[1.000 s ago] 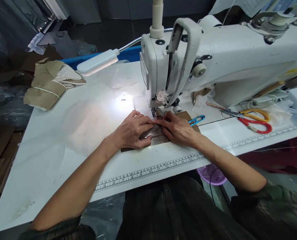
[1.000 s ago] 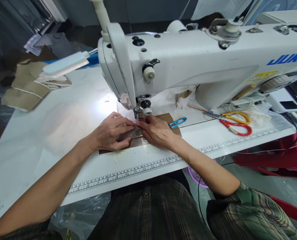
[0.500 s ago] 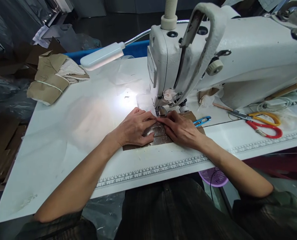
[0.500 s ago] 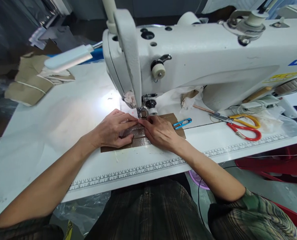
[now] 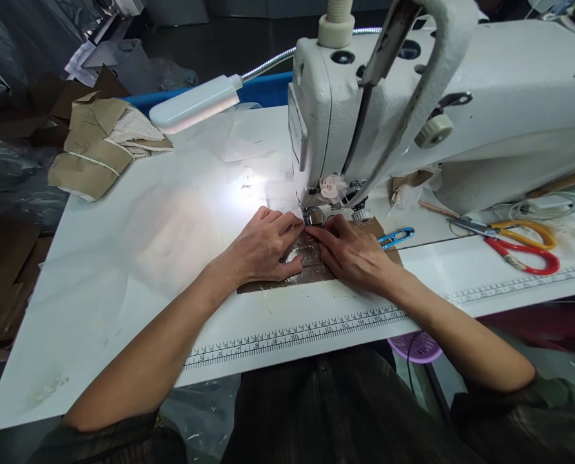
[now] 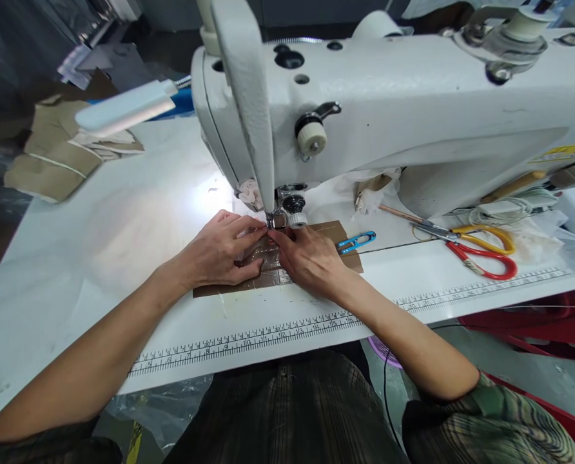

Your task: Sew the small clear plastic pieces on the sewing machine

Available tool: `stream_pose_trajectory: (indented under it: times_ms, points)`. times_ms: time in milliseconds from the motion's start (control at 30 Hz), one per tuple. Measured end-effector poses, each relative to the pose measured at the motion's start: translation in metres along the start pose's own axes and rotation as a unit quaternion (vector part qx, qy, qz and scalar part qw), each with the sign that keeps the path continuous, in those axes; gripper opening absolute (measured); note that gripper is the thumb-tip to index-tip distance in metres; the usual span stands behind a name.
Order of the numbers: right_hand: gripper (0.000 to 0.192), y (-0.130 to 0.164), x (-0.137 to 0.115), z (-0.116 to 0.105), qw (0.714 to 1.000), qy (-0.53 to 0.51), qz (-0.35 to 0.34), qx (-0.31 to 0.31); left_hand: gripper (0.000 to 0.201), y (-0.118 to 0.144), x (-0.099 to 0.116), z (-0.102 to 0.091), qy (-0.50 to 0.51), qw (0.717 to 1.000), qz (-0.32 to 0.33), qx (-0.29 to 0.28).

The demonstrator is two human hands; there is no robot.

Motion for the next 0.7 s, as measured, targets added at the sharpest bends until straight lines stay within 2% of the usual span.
stream_pose_trajectory:
  times_ms: [100,233,400,567,700]
  points:
    - [0.04,-0.001,0.001,0.001,1.0,-0.024,-0.003,0.013,0.039,0.0,0.0,0.0,-0.013,1.0,-0.012,-0.003]
    - [0.041,0.001,0.014,-0.01,0.991,-0.124,-0.008,0.04,0.045,-0.001,0.001,0.0,-0.026,0.999,-0.026,-0.012]
    - [0.043,-0.006,0.037,-0.02,0.972,-0.228,0.057,-0.025,0.051,-0.002,-0.001,0.002,-0.047,0.998,-0.033,-0.018]
    - [0.054,-0.019,0.043,-0.014,0.963,-0.232,0.138,0.027,0.054,-0.002,-0.001,0.004,-0.055,0.997,-0.046,-0.017]
    - [0.041,-0.007,0.044,-0.016,0.941,-0.322,0.102,0.023,0.053,-0.002,0.0,0.004,-0.054,0.997,-0.052,-0.008]
Point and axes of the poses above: each hand's wrist, its own y-axis away from the middle knuckle, its own z-axis out of the palm, x = y × z, the point moved 2 cm from there along -y, towards the middle knuckle, and after that the axes turned 12 degrees about y, right-handed, at the moved point
